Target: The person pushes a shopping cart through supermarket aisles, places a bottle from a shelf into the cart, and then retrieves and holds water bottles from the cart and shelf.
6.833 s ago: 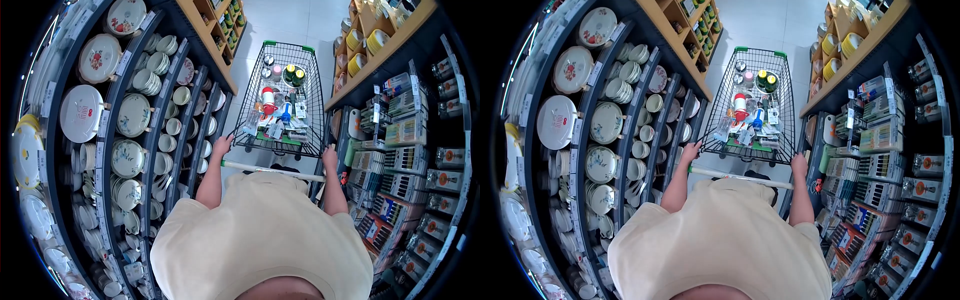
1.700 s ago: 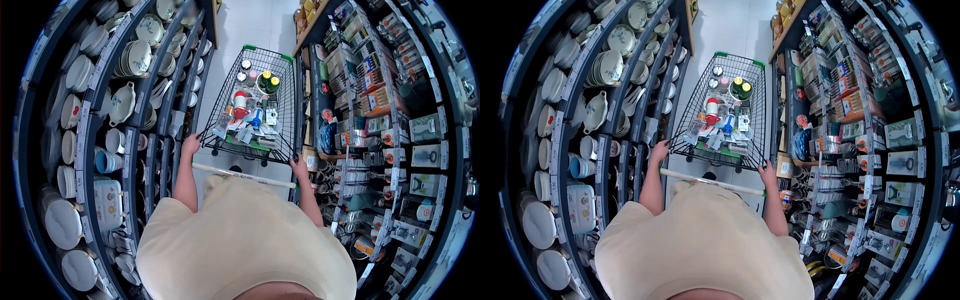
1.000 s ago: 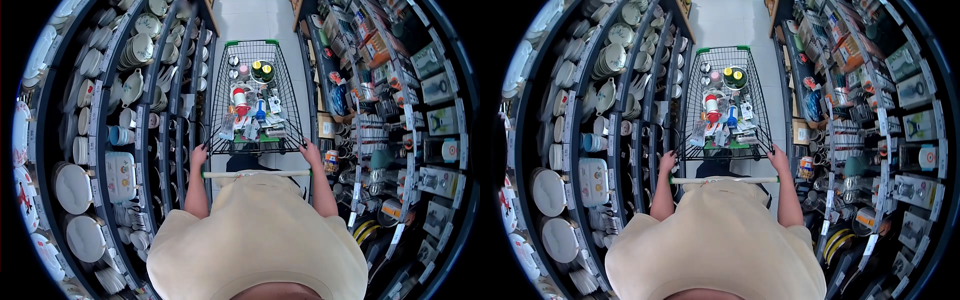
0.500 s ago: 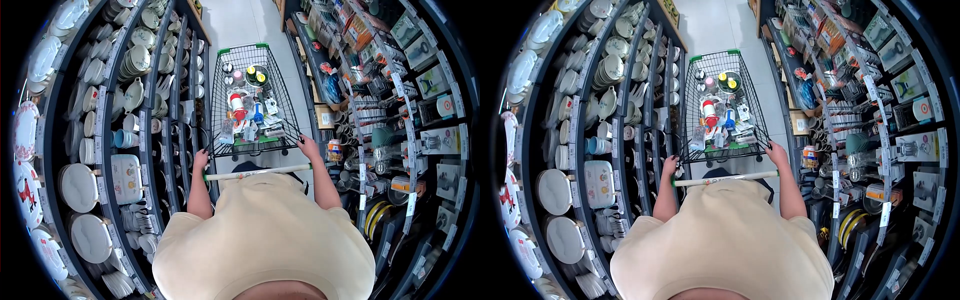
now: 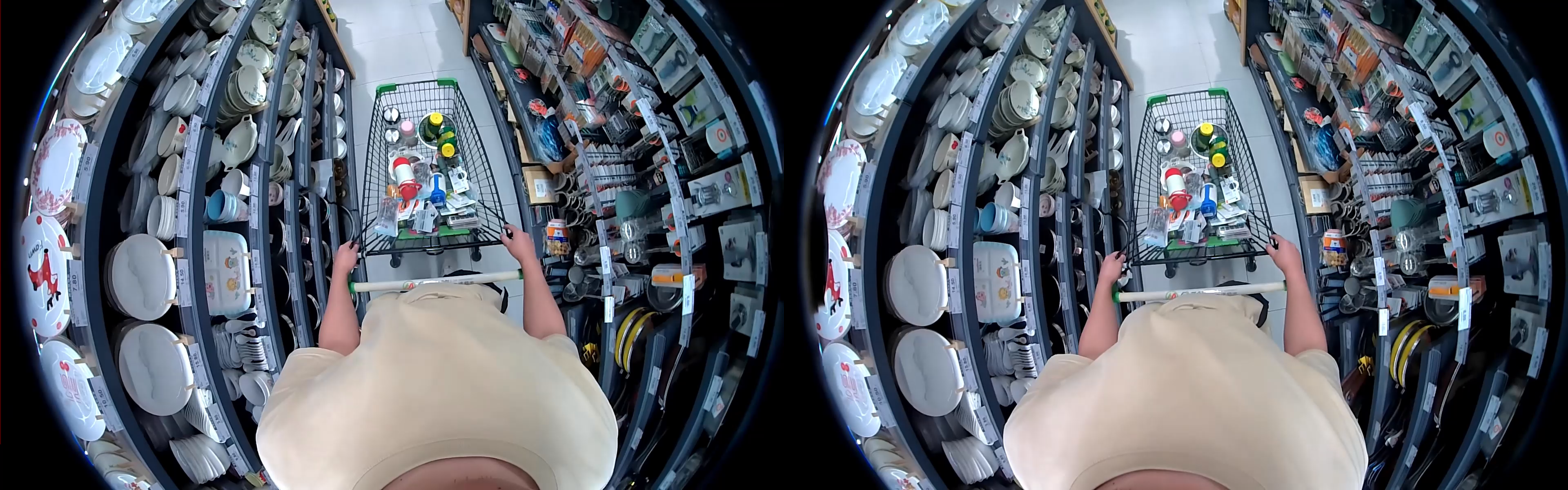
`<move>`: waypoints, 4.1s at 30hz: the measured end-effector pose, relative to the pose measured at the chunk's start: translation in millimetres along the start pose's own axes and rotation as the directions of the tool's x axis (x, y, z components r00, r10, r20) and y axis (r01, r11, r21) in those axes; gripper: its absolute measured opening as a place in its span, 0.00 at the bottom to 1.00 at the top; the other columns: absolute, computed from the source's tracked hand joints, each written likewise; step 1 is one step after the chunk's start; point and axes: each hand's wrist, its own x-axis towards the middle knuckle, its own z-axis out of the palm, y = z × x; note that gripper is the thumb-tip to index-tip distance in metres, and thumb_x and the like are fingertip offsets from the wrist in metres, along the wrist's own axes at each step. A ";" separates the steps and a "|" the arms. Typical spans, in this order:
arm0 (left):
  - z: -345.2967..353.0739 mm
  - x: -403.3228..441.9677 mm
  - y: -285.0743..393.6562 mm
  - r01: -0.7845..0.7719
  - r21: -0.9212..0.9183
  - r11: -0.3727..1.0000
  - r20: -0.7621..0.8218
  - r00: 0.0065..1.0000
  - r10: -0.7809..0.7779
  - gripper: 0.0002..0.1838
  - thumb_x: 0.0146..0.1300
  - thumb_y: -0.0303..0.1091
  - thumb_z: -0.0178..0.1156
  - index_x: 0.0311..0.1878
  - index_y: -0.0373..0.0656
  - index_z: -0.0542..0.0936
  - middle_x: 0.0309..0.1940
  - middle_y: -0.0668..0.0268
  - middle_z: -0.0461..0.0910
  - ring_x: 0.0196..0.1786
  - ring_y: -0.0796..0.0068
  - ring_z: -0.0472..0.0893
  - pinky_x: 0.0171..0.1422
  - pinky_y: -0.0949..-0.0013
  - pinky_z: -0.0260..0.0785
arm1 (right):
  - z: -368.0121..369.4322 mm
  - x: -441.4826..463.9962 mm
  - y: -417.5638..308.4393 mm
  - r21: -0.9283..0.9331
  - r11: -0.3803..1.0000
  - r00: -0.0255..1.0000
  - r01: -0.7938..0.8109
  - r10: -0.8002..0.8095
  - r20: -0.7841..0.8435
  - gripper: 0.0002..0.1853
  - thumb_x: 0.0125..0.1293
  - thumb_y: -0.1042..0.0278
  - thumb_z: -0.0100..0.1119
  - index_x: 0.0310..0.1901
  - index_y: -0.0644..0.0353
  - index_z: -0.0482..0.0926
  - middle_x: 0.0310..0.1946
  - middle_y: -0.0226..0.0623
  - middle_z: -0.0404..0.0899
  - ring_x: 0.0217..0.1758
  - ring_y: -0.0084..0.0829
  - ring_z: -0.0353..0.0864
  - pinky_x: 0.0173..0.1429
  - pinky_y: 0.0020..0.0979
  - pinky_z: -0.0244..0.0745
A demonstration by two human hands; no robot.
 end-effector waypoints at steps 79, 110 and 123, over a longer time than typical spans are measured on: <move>102.6 -434.7 -293.5 0.091 -0.126 0.988 -0.090 0.991 -0.102 0.15 0.69 0.38 0.57 0.50 0.38 0.82 0.31 0.56 0.83 0.32 0.63 0.84 0.35 0.61 0.78 | 58.4 -446.6 185.4 0.014 0.991 0.991 0.131 -0.132 0.025 0.23 0.64 0.56 0.62 0.58 0.55 0.80 0.46 0.54 0.84 0.50 0.53 0.84 0.56 0.44 0.78; 122.1 -582.9 -375.0 0.112 -0.007 0.994 -0.099 0.989 -0.112 0.17 0.68 0.43 0.56 0.54 0.45 0.83 0.40 0.50 0.86 0.42 0.52 0.86 0.45 0.53 0.80 | 93.9 -634.2 246.7 0.011 0.999 0.999 0.046 -0.046 -0.003 0.22 0.63 0.57 0.63 0.57 0.53 0.81 0.44 0.53 0.85 0.50 0.53 0.84 0.55 0.43 0.79; 126.0 -608.7 -378.1 0.124 0.047 0.991 -0.079 0.990 -0.120 0.17 0.69 0.45 0.55 0.53 0.47 0.83 0.43 0.51 0.85 0.48 0.50 0.84 0.52 0.52 0.76 | 94.1 -663.6 260.1 0.020 1.000 1.000 0.007 -0.007 0.031 0.24 0.63 0.55 0.63 0.60 0.54 0.80 0.45 0.54 0.85 0.50 0.51 0.85 0.58 0.41 0.78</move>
